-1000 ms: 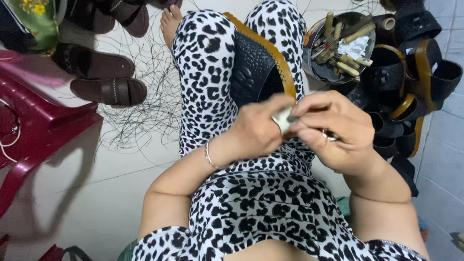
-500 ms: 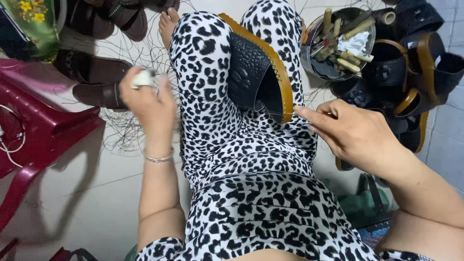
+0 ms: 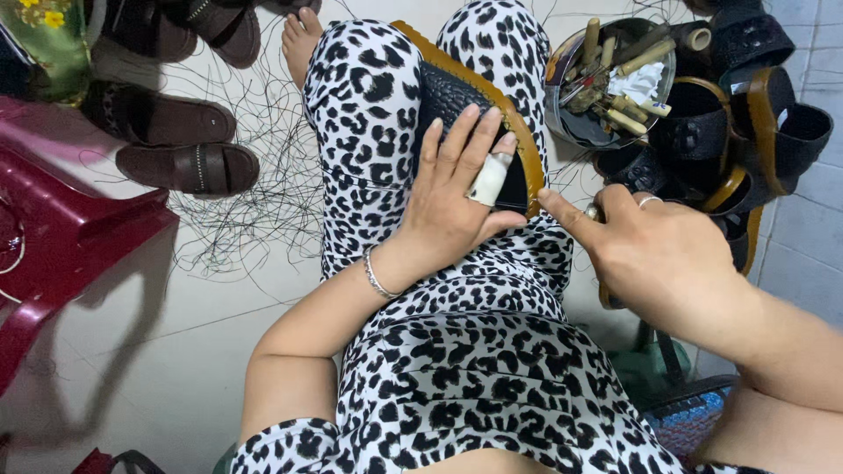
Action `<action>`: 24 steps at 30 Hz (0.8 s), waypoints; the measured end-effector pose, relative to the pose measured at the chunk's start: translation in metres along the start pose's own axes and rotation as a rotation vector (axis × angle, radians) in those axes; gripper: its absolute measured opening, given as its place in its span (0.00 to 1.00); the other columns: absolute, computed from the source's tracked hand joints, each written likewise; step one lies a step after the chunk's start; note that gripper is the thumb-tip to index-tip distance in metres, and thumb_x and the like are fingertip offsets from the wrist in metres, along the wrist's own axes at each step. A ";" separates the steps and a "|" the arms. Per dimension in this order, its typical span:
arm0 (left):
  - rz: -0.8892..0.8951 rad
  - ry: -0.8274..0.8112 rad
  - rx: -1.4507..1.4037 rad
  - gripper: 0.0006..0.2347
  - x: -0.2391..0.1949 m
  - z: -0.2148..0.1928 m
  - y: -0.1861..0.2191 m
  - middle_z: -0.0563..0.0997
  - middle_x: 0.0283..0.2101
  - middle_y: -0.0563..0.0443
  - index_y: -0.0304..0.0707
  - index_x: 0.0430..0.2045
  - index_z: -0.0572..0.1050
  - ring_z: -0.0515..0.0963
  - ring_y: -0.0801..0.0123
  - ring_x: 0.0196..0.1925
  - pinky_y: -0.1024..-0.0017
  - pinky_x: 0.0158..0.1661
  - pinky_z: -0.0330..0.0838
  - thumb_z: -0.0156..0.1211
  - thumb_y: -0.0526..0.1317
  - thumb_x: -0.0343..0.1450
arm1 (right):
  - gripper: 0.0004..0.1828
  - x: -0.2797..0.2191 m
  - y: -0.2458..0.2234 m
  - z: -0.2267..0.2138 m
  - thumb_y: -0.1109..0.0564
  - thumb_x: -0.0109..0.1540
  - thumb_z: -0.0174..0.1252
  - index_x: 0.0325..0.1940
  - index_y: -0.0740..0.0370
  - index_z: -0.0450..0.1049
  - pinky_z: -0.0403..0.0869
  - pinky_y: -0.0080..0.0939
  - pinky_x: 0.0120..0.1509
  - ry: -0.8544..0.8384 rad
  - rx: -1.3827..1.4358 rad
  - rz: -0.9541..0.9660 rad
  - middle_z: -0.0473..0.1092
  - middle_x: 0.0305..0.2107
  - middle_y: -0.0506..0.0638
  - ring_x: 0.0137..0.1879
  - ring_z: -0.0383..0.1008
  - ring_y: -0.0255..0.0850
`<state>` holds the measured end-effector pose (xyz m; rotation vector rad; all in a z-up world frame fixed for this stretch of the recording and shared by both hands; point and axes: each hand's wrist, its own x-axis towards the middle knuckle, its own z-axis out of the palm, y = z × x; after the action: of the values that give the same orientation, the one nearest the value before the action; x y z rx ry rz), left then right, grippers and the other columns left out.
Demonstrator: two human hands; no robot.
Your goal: The person sits on the floor and sews the sole of a black sandal using a needle and thread. They repeatedly push the needle through the sole and pull the thread to secure the stitching.
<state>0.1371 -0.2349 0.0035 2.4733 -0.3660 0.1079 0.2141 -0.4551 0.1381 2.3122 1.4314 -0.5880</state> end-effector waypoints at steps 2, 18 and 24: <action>0.000 0.067 0.044 0.43 0.003 0.006 0.002 0.56 0.73 0.34 0.29 0.68 0.60 0.51 0.41 0.77 0.38 0.74 0.41 0.62 0.70 0.72 | 0.58 0.000 -0.005 0.001 0.54 0.40 0.67 0.77 0.43 0.61 0.69 0.46 0.16 -0.025 -0.038 0.021 0.65 0.30 0.50 0.22 0.72 0.45; 0.140 0.509 0.040 0.05 -0.007 -0.029 0.011 0.82 0.28 0.44 0.32 0.27 0.77 0.78 0.57 0.33 0.61 0.46 0.64 0.68 0.33 0.71 | 0.14 0.028 -0.006 0.001 0.50 0.70 0.51 0.59 0.54 0.68 0.70 0.51 0.23 0.249 0.259 -0.022 0.72 0.29 0.50 0.24 0.72 0.51; -0.117 -0.154 -1.745 0.11 -0.013 -0.052 0.019 0.79 0.39 0.56 0.34 0.51 0.75 0.78 0.79 0.40 0.83 0.49 0.77 0.64 0.32 0.74 | 0.18 0.028 -0.006 0.012 0.55 0.64 0.54 0.59 0.56 0.70 0.78 0.49 0.39 0.256 0.273 -0.013 0.77 0.43 0.55 0.43 0.80 0.53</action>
<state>0.1198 -0.2151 0.0536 0.7610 -0.1918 -0.3291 0.2182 -0.4370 0.1131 2.6745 1.5629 -0.5345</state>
